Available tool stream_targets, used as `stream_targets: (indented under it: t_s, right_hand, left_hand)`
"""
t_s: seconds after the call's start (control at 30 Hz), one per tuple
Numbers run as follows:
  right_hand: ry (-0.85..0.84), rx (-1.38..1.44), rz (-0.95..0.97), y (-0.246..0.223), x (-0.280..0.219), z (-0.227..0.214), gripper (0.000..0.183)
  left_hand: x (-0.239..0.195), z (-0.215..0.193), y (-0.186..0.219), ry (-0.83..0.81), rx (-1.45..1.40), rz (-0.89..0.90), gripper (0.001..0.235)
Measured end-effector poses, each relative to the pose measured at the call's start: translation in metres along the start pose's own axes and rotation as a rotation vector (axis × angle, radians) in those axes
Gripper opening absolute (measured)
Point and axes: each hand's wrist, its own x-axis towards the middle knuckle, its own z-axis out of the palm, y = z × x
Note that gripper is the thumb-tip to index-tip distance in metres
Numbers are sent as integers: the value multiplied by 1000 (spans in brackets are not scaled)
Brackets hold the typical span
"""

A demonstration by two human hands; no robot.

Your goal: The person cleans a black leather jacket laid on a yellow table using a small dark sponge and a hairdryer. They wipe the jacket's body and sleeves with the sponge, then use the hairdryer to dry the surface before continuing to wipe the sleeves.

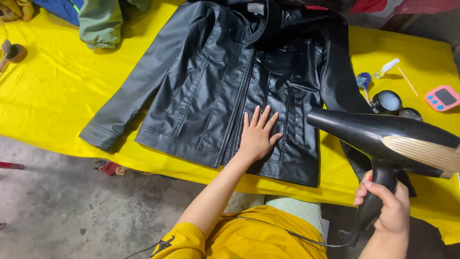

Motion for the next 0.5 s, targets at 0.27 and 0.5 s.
stream_targets:
  t_s: [0.27, 0.5]
  right_hand:
    - [28, 20, 3, -1, -2, -8, 12]
    - [59, -63, 7, -11, -7, 3, 12]
  left_hand:
    - [-1, -6, 3, -23, -40, -12, 65]
    - [-3, -2, 1, 180, -123, 34, 43]
